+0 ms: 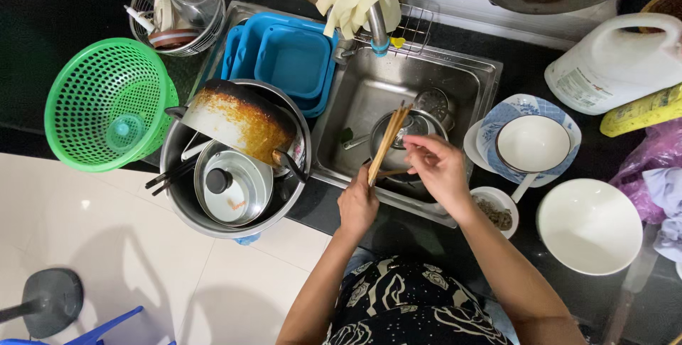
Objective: The person washes a variety of kitchen items in a sink, including chopsticks, a metal strainer, bowls, and a ladle. They use a sponge to scrub each item under running water and place the cleaned items on the counter to the right of the sink.
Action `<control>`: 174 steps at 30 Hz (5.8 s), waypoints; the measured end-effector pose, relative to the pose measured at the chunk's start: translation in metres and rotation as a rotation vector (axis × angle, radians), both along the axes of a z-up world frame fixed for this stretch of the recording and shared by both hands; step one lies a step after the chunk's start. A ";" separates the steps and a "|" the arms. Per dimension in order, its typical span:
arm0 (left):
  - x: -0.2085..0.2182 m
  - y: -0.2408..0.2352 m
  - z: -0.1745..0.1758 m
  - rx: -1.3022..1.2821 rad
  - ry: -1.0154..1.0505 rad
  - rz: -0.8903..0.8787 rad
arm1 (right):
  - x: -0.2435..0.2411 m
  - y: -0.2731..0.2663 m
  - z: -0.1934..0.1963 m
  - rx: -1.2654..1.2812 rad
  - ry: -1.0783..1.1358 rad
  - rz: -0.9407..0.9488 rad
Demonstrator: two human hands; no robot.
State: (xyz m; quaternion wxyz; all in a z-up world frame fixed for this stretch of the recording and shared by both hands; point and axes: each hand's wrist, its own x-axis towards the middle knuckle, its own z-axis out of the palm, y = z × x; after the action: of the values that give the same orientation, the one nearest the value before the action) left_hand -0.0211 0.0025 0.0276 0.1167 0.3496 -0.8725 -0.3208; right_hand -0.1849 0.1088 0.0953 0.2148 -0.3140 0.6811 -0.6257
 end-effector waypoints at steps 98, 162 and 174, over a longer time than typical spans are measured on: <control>-0.026 -0.016 -0.089 1.656 0.138 0.283 | 0.015 0.166 -0.088 0.849 0.619 -0.189; 0.007 0.010 0.010 1.486 -0.142 0.105 | -0.088 -0.023 -0.186 -0.435 -0.888 -0.509; -0.024 0.017 -0.110 0.465 -0.176 -0.147 | 0.006 -0.035 -0.150 0.074 -0.749 -0.161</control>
State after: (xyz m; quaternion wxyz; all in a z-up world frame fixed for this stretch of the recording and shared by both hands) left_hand -0.0447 0.0192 -0.0824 -0.0670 0.3292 -0.8051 -0.4888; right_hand -0.1789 0.0743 -0.0544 0.4101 -0.0009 0.6002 -0.6868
